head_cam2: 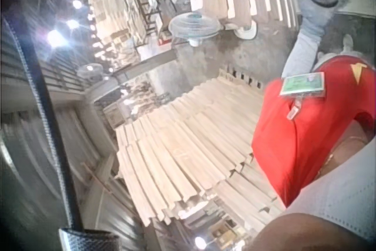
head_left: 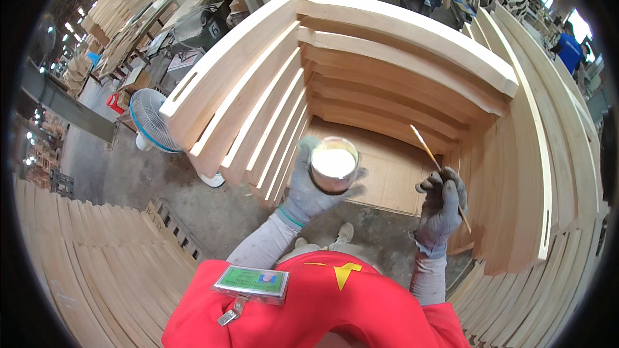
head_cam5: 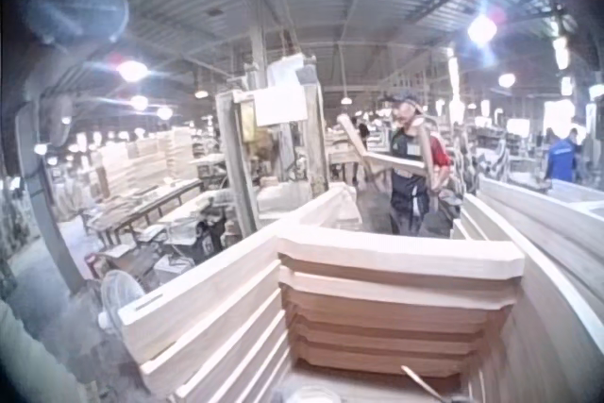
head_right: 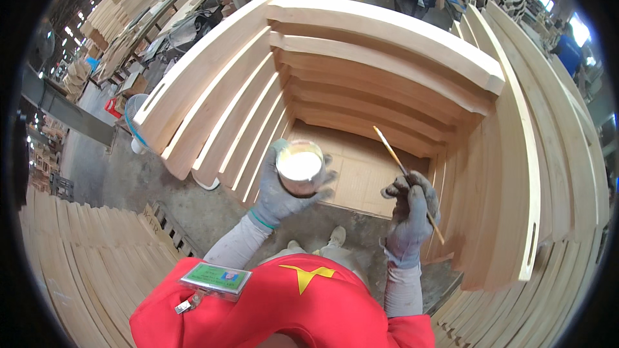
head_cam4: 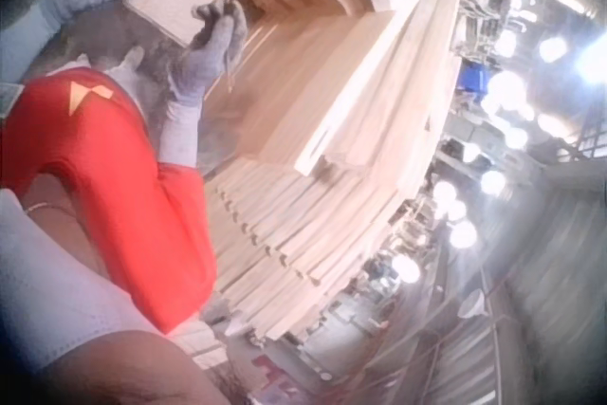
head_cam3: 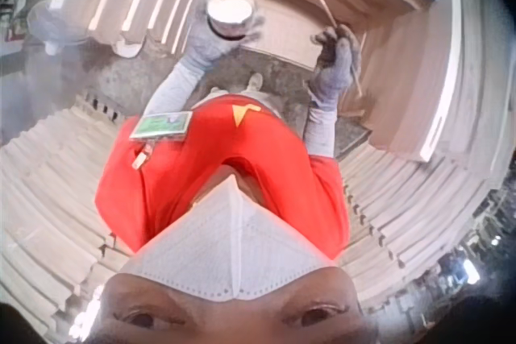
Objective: The person repeatedly picks up wooden chair frames from a stack, applies a white liquid to the joints using a brush, and places them back on the stack. The task is performed in a repetitive cycle of lifting, applying, and restacking.
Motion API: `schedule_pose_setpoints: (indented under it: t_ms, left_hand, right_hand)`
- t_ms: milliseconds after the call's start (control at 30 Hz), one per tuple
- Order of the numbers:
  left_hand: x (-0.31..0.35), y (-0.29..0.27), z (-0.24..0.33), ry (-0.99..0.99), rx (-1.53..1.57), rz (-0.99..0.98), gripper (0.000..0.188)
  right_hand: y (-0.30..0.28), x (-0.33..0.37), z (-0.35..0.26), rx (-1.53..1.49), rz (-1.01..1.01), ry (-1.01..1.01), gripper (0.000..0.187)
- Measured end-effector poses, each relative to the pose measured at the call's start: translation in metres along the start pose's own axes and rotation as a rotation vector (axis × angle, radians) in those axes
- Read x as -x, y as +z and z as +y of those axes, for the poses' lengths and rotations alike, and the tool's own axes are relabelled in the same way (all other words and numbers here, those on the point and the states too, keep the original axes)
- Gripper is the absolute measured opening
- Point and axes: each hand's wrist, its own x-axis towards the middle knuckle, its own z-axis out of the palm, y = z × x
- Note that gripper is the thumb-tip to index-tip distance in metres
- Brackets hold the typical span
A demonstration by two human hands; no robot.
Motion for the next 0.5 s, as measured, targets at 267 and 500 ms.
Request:
schedule_pose_setpoints:
  t_ms: [267,500]
  left_hand:
    - [0.102,0.076,0.011,-0.115,-0.104,-0.208,0.072]
    - [0.204,0.063,0.104,1.234,-1.672,-0.056,0.075]
  right_hand:
    - [0.005,0.086,-0.101,0.629,-0.265,-0.751,0.050]
    - [-0.020,0.126,-0.203,1.277,0.021,-1.036,0.049]
